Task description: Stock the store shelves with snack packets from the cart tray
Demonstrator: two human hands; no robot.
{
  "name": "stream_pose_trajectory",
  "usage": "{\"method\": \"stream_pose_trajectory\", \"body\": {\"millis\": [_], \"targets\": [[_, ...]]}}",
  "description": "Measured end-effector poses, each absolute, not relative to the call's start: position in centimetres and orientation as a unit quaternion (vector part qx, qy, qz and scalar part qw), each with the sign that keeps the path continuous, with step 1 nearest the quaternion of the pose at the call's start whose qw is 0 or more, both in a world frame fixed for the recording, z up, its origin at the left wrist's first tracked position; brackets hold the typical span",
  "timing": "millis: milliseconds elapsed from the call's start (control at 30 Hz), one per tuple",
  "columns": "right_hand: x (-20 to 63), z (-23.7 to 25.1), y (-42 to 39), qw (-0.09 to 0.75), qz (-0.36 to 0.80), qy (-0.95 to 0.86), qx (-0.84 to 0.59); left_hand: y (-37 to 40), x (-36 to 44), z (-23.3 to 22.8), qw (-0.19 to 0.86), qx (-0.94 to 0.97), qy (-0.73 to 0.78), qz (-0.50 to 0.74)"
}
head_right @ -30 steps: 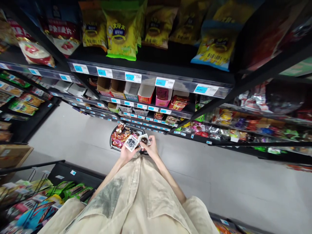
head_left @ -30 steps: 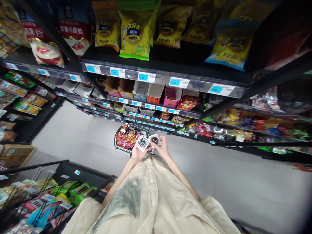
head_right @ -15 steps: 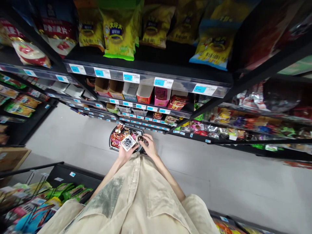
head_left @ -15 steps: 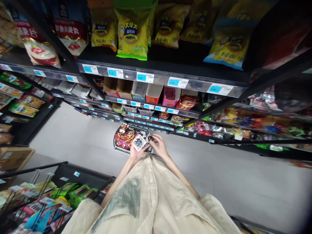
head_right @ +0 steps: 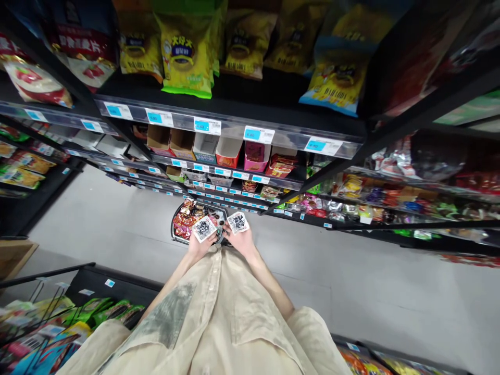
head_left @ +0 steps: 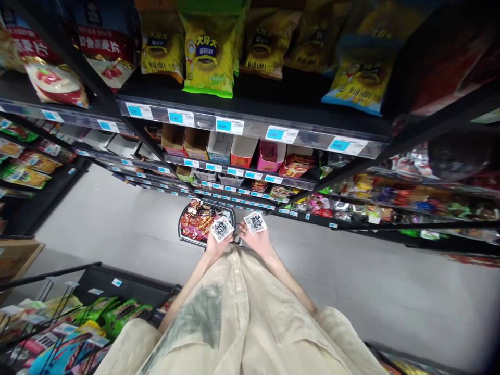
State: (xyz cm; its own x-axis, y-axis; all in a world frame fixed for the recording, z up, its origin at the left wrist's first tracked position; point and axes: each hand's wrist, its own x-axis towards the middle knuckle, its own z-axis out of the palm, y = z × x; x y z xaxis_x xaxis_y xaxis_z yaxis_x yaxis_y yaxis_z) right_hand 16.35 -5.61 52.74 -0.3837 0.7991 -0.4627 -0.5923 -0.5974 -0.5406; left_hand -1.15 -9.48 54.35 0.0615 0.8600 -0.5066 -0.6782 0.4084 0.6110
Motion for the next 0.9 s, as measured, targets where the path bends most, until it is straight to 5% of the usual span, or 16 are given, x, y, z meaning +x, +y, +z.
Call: {"method": "stream_pose_trajectory", "body": {"millis": [267, 900], "targets": [[16.4, 52.2, -5.7, 0.435, 0.846, -0.061, -0.303, -9.7, -1.2, 53.8, 0.719, 0.068, 0.417, 0.552], [13.4, 42.9, -3.5, 0.378, 0.778, -0.107, -0.490, -12.3, -3.0, 54.1, 0.666, 0.032, 0.377, 0.643]]}}
